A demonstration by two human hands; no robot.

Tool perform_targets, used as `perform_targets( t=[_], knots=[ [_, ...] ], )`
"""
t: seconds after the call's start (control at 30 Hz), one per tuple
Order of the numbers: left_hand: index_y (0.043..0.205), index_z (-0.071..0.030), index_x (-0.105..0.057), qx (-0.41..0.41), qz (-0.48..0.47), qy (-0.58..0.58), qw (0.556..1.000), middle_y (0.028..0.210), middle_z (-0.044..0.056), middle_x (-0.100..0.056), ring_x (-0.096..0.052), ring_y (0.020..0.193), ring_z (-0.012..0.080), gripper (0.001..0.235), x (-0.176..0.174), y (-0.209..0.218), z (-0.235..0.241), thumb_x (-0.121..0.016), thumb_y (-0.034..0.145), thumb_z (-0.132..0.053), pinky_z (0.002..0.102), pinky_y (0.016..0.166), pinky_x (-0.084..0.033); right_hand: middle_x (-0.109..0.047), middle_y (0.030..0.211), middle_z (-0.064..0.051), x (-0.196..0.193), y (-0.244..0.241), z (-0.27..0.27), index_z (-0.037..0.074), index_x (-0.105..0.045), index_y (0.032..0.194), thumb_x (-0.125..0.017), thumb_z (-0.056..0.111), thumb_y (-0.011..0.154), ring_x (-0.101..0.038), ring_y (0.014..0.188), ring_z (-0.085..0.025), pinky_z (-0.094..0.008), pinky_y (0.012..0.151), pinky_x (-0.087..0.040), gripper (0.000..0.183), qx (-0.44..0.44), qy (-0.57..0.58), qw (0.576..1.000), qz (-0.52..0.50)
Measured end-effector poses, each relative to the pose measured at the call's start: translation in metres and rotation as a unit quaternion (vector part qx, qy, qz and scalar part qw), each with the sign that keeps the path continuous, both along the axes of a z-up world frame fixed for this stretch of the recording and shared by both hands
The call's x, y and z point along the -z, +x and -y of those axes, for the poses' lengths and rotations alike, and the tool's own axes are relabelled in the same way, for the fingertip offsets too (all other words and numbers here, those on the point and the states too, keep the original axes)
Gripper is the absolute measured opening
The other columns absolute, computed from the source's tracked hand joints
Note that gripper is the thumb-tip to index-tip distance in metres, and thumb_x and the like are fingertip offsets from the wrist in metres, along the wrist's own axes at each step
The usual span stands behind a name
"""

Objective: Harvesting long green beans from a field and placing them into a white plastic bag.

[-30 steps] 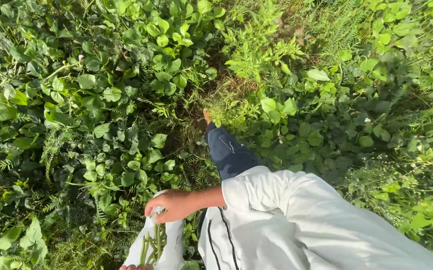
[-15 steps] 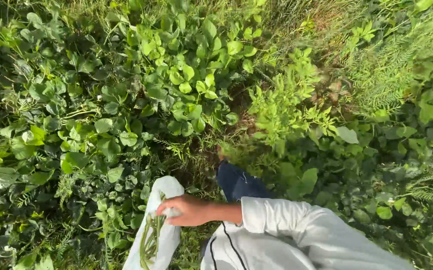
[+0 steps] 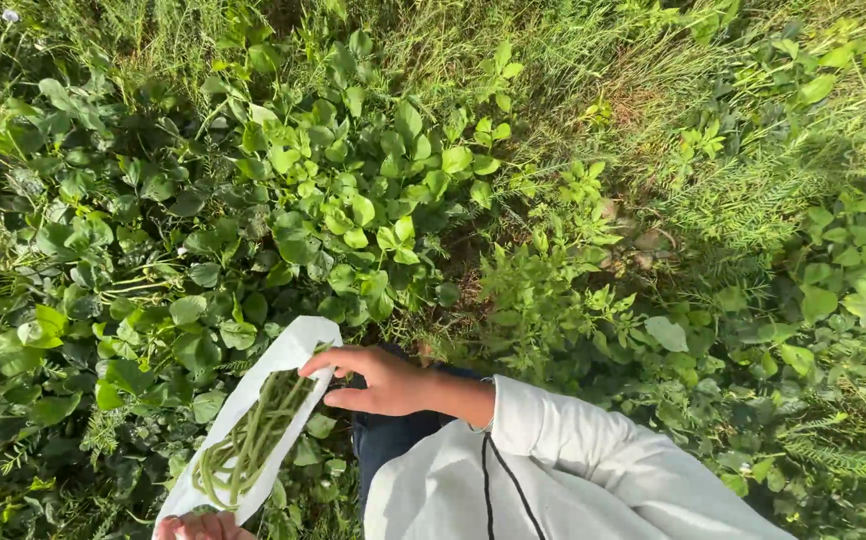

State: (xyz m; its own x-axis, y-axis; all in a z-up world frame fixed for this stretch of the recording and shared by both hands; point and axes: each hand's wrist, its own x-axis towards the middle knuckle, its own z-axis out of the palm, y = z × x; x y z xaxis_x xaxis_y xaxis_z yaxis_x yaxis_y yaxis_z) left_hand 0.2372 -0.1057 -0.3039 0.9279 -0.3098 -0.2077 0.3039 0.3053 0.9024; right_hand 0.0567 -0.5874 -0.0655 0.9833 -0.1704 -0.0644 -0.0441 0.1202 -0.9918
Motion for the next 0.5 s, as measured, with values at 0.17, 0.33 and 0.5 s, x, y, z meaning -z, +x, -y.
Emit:
perform_targets(
  t=[0.17, 0.33, 0.5],
  knots=[
    [0.108, -0.014, -0.05, -0.166, -0.027, 0.018, 0.986, 0.082, -0.008, -0.053, -0.034, 0.055, 0.0019, 0.017, -0.206, -0.057, 0.205, -0.064, 0.109, -0.022, 0.02, 0.051, -0.027, -0.063, 0.143, -0.005, -0.002, -0.006, 0.035, 0.013, -0.057, 0.141, -0.065, 0.017, 0.099, -0.06, 0.125, -0.022, -0.041, 0.109, -0.049, 0.043, 0.012, -0.047, 0.998, -0.039],
    [0.098, -0.015, -0.055, -0.204, -0.086, -0.008, 0.975, 0.074, -0.008, -0.049, -0.035, 0.054, 0.002, 0.016, -0.275, -0.079, 0.306, -0.065, 0.101, -0.028, 0.021, 0.055, -0.027, -0.06, 0.144, -0.004, 0.005, -0.005, 0.063, 0.012, -0.058, 0.14, -0.063, 0.014, 0.101, -0.055, 0.136, -0.02, -0.04, 0.113, -0.046, 0.04, 0.01, -0.013, 0.998, -0.055],
    [0.093, -0.009, -0.052, -0.168, -0.112, 0.027, 0.979, 0.068, -0.006, -0.044, -0.034, 0.054, 0.0043, 0.022, -0.275, -0.091, 0.364, -0.063, 0.103, -0.026, 0.023, 0.052, -0.025, -0.06, 0.143, -0.007, 0.019, -0.005, 0.099, 0.009, -0.059, 0.138, -0.063, 0.013, 0.1, -0.06, 0.125, -0.02, -0.039, 0.108, -0.051, 0.038, 0.032, 0.019, 0.996, -0.083]
  ],
)
